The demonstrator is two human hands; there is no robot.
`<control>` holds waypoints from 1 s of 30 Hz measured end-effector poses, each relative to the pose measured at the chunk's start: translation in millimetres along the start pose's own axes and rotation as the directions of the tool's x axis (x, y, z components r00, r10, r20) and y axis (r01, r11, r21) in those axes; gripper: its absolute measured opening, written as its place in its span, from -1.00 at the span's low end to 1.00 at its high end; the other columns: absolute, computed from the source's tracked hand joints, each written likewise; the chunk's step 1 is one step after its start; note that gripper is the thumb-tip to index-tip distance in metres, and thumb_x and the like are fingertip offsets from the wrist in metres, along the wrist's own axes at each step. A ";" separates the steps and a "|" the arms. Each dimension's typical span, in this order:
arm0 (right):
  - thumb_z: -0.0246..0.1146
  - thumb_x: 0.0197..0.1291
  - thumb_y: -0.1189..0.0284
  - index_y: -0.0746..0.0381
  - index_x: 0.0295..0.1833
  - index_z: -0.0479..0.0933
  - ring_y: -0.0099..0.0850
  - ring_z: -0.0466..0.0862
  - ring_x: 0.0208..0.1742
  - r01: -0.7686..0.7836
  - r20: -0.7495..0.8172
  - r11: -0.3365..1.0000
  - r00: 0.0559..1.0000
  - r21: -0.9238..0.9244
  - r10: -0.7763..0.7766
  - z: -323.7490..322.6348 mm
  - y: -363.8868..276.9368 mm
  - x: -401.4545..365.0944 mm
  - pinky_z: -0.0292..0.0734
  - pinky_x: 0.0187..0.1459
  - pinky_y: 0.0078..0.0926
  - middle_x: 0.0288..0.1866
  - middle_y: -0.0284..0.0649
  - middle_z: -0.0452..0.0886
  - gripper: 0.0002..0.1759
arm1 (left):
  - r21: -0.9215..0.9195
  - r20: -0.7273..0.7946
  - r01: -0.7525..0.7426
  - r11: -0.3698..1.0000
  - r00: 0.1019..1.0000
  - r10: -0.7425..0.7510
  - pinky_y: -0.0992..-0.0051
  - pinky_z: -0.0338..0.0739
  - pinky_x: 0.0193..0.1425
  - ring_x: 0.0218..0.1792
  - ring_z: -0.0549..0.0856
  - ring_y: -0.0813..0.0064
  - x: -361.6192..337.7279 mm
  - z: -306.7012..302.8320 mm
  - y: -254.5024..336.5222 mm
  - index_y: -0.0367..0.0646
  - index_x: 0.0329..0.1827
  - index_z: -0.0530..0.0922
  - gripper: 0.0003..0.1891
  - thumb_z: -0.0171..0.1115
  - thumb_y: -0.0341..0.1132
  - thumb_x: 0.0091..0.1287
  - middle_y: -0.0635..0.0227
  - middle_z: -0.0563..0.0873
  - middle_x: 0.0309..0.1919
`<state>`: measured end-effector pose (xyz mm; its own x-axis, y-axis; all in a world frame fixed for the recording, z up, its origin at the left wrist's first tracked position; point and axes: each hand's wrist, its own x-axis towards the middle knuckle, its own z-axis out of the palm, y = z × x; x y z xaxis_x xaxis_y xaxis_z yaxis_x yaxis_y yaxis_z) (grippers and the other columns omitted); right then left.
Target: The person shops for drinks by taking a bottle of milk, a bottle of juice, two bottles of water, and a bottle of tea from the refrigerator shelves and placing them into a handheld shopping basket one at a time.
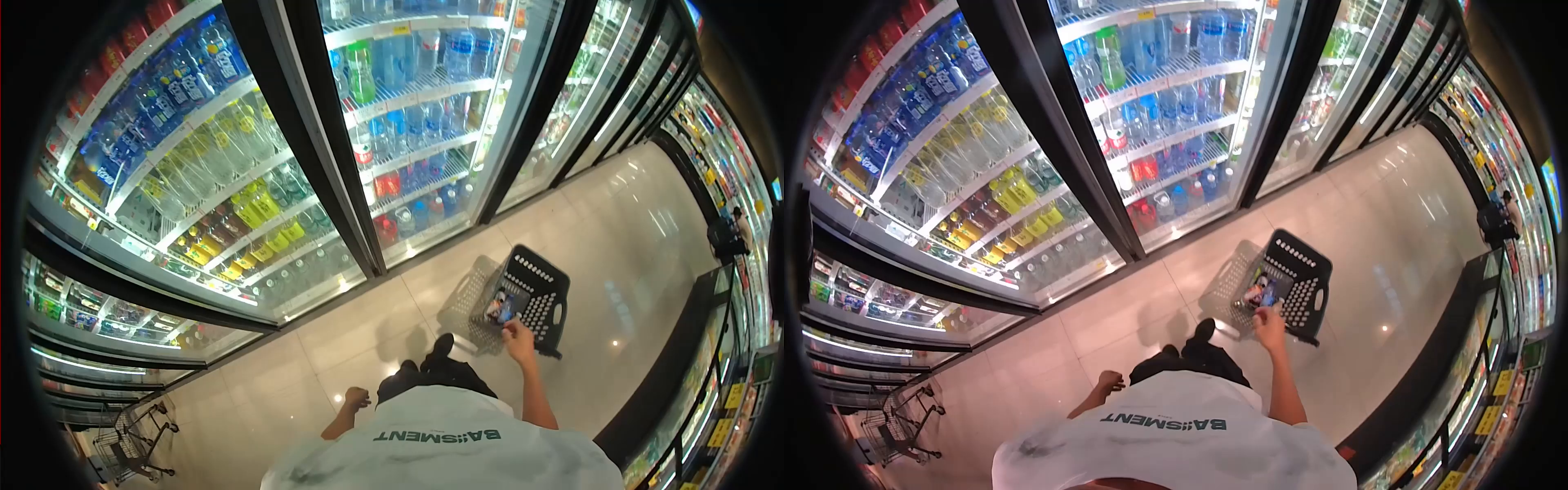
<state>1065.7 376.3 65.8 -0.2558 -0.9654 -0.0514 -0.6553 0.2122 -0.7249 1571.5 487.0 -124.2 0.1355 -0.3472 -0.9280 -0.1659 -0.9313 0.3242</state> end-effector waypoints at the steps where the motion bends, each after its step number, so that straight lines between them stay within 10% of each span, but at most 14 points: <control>1: 0.24 0.16 0.55 0.39 -0.09 0.55 -0.39 0.72 -0.40 -0.038 -0.055 0.999 0.998 -0.007 0.038 -19.9 -2.6 -14.6 0.60 -0.34 -0.46 -0.36 -0.10 0.68 -0.80 | 0.056 -0.016 0.029 0.998 0.999 -0.028 0.37 0.66 -0.45 -0.46 0.77 0.23 -10.3 1.7 10.8 -0.42 -0.25 0.61 -0.83 0.11 -0.47 0.22 0.07 0.72 -0.35; 5: 0.29 0.11 0.50 0.39 -0.05 0.55 -0.28 0.72 -0.30 -0.215 -0.235 0.964 0.956 -0.153 0.176 -61.0 -3.7 -45.5 0.59 -0.23 -0.39 -0.32 -0.05 0.68 -0.71 | 0.300 0.020 -0.001 0.954 1.000 -0.006 0.40 0.65 -0.47 -0.52 0.76 0.28 17.9 2.5 37.0 -0.37 -0.33 0.63 -0.85 0.14 -0.45 0.20 0.13 0.72 -0.46; 7: 0.30 0.09 0.48 0.40 -0.01 0.53 -0.23 0.71 -0.26 -0.275 -0.231 0.939 0.946 -0.205 0.226 -65.2 12.3 -52.5 0.59 -0.18 -0.36 -0.30 -0.03 0.68 -0.66 | 0.690 0.439 -0.575 0.439 0.815 0.378 0.44 0.63 -0.47 -0.51 0.76 0.29 55.7 -8.9 46.5 -0.35 -0.35 0.63 -0.84 0.16 -0.40 0.18 0.18 0.71 -0.52; 9: 0.31 0.07 0.46 0.40 0.02 0.51 -0.18 0.70 -0.21 -0.325 -0.224 0.911 0.936 -0.253 0.272 -57.2 27.6 -53.3 0.58 -0.14 -0.33 -0.28 -0.02 0.68 -0.61 | 0.744 0.654 -0.596 -0.303 0.557 0.511 0.44 0.61 -0.47 -0.49 0.75 0.33 48.0 -2.7 85.7 -0.36 -0.34 0.63 -0.81 0.20 -0.36 0.19 0.19 0.72 -0.48; 10: 0.32 0.06 0.44 0.41 0.07 0.49 -0.15 0.69 -0.19 -0.369 -0.173 0.891 0.927 -0.265 0.333 -52.3 35.8 -52.8 0.57 -0.12 -0.31 -0.25 0.00 0.68 -0.55 | 0.645 0.335 -0.637 0.422 0.732 0.593 0.44 0.61 -0.45 -0.47 0.75 0.34 31.3 8.8 99.6 -0.34 -0.33 0.64 -0.81 0.21 -0.35 0.20 0.18 0.73 -0.46; 11: 0.33 0.04 0.42 0.42 0.12 0.47 -0.12 0.69 -0.16 -0.412 -0.119 0.867 0.911 -0.281 0.395 -47.6 45.3 -52.4 0.56 -0.09 -0.28 -0.23 0.01 0.68 -0.49 | 0.141 0.065 -0.405 0.903 0.914 0.400 0.43 0.62 -0.44 -0.45 0.75 0.34 17.7 21.0 110.5 -0.32 -0.33 0.65 -0.82 0.21 -0.35 0.20 0.17 0.73 -0.44; 13: 0.34 0.01 0.36 0.43 0.17 0.45 -0.11 0.68 -0.12 -0.401 0.002 0.859 0.906 -0.319 0.424 -34.3 66.3 -50.9 0.56 -0.04 -0.25 -0.13 0.06 0.66 -0.40 | 0.073 0.022 -0.437 0.897 0.899 0.437 0.47 0.61 -0.47 -0.46 0.74 0.33 6.5 33.6 128.8 -0.30 -0.36 0.60 -0.84 0.20 -0.34 0.17 0.18 0.67 -0.45; 15: 0.33 0.01 0.34 0.42 0.21 0.43 -0.11 0.68 -0.08 -0.319 0.045 0.895 0.936 -0.313 0.349 -18.8 85.7 -51.9 0.55 0.00 -0.23 0.00 0.11 0.62 -0.36 | 0.394 0.197 -0.749 0.533 0.635 0.747 0.47 0.61 -0.46 -0.45 0.74 0.34 76.4 30.5 104.7 -0.31 -0.30 0.59 -0.82 0.16 -0.34 0.21 0.18 0.68 -0.40; 16: 0.33 0.01 0.31 0.42 0.21 0.43 -0.10 0.67 -0.05 -0.280 0.075 0.920 0.948 -0.275 0.310 -10.8 103.2 -54.0 0.54 0.04 -0.22 0.09 0.12 0.58 -0.35 | 0.082 0.049 -0.418 0.905 0.908 0.415 0.48 0.61 -0.42 -0.41 0.74 0.36 -15.2 50.4 140.7 -0.31 -0.19 0.59 -0.78 0.12 -0.34 0.24 0.19 0.69 -0.34; 25: 0.27 0.13 0.40 0.34 0.08 0.49 -0.12 0.67 -0.09 -0.189 0.189 0.973 0.959 -0.134 0.212 -77.4 116.0 -64.6 0.54 -0.04 -0.24 -0.10 0.04 0.65 -0.59 | 0.037 -0.067 -0.172 0.984 0.982 0.174 0.47 0.64 -0.31 -0.31 0.76 0.29 -103.3 153.6 109.0 -0.39 0.09 0.52 -0.63 0.13 -0.35 0.28 0.11 0.69 -0.18; 30: 0.24 0.14 0.46 0.36 -0.28 0.61 -0.26 0.70 -0.40 -0.156 0.100 0.980 0.985 0.126 0.144 -120.0 147.9 -71.1 0.56 -0.28 -0.40 -0.42 -0.04 0.68 -0.84 | 0.045 0.014 -0.286 0.957 0.958 0.286 0.36 0.63 -0.15 -0.24 0.73 0.21 -129.4 229.0 142.8 -0.38 0.08 0.48 -0.64 0.14 -0.28 0.33 0.09 0.65 -0.10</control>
<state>901.7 494.5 44.7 -0.2754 -0.9349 -0.2237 -0.5126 0.3397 -0.7886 1306.5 424.1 0.1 0.0686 -0.5971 -0.7992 -0.2414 -0.7873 0.5674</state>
